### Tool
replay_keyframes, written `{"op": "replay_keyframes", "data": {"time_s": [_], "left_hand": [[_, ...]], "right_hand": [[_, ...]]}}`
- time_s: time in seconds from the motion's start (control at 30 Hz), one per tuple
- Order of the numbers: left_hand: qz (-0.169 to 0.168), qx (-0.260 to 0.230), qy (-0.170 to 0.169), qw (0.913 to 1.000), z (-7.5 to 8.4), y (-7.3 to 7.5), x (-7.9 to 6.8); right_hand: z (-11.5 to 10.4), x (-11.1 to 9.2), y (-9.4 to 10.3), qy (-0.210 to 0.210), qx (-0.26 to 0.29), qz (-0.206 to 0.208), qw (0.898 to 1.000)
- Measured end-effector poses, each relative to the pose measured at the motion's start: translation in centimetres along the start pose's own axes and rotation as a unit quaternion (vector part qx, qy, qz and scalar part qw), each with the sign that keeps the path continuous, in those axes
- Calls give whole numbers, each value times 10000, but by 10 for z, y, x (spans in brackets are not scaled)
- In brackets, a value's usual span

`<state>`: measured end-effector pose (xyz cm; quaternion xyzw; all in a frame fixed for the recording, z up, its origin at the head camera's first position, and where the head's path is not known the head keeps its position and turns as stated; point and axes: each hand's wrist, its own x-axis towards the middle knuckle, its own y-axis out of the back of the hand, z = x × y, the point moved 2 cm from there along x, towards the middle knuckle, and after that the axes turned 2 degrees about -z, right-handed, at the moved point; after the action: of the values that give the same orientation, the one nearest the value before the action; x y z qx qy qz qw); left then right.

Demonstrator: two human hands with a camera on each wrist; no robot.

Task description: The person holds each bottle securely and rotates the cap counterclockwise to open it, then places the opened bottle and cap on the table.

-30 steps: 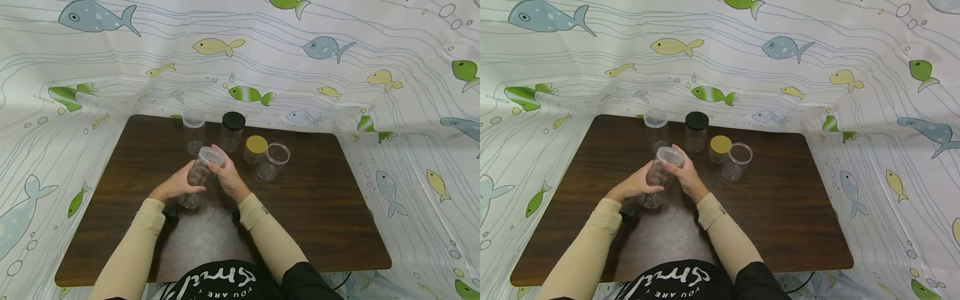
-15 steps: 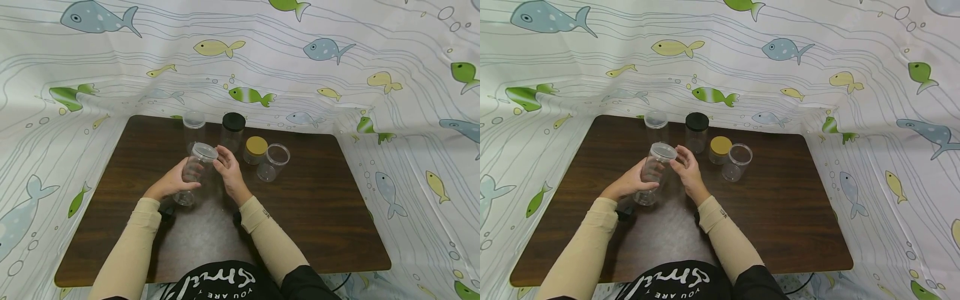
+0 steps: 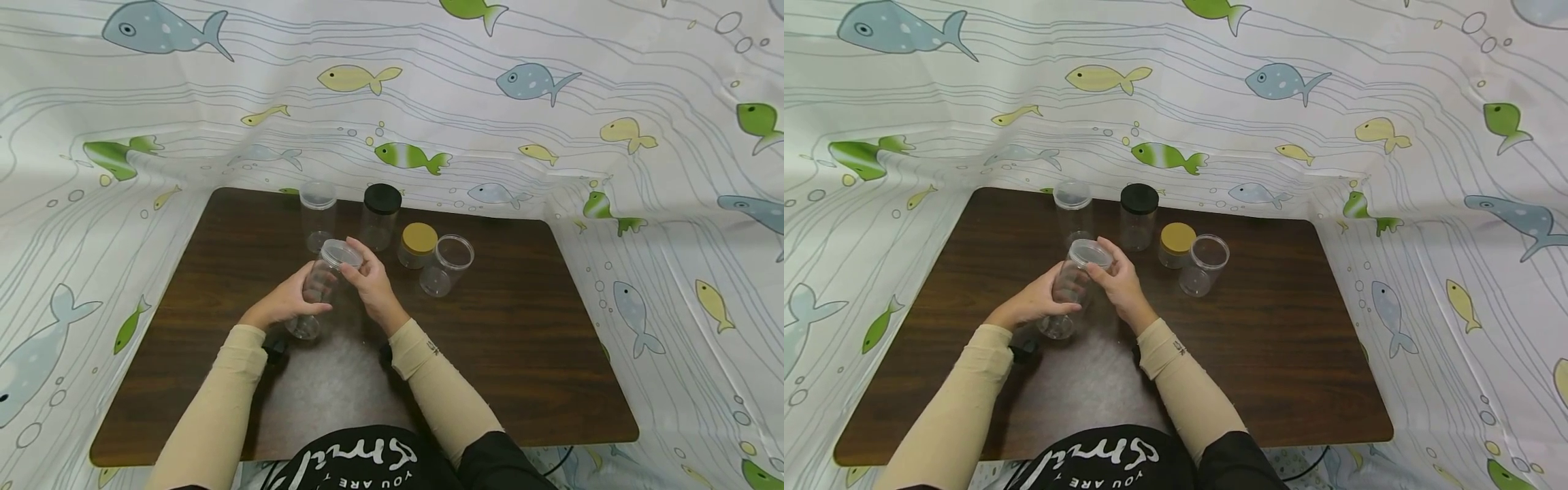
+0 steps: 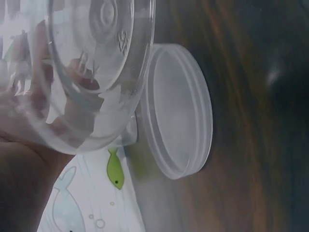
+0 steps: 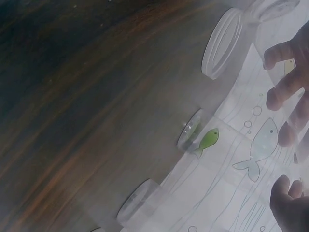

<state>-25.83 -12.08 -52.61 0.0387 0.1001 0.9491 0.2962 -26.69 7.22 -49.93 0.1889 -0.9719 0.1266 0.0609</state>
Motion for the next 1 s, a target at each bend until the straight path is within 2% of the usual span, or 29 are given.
{"op": "replay_keyframes", "data": {"time_s": [0.27, 0.53, 0.77, 1.0], "left_hand": [[-59, 158, -18, 9999, -2, -6, 2], [-260, -180, -73, 9995, 0, -10, 3], [-169, -2, -159, 9997, 2, -8, 2], [-78, -76, -69, 9999, 2, -3, -1]], "right_hand": [[3, 5, 1, 36, -118, 72, 9999], [3, 7, 3, 265, -294, -20, 9992], [3, 8, 1, 323, 51, -163, 9993], [12, 3, 3, -20, -35, 246, 9997]]}}
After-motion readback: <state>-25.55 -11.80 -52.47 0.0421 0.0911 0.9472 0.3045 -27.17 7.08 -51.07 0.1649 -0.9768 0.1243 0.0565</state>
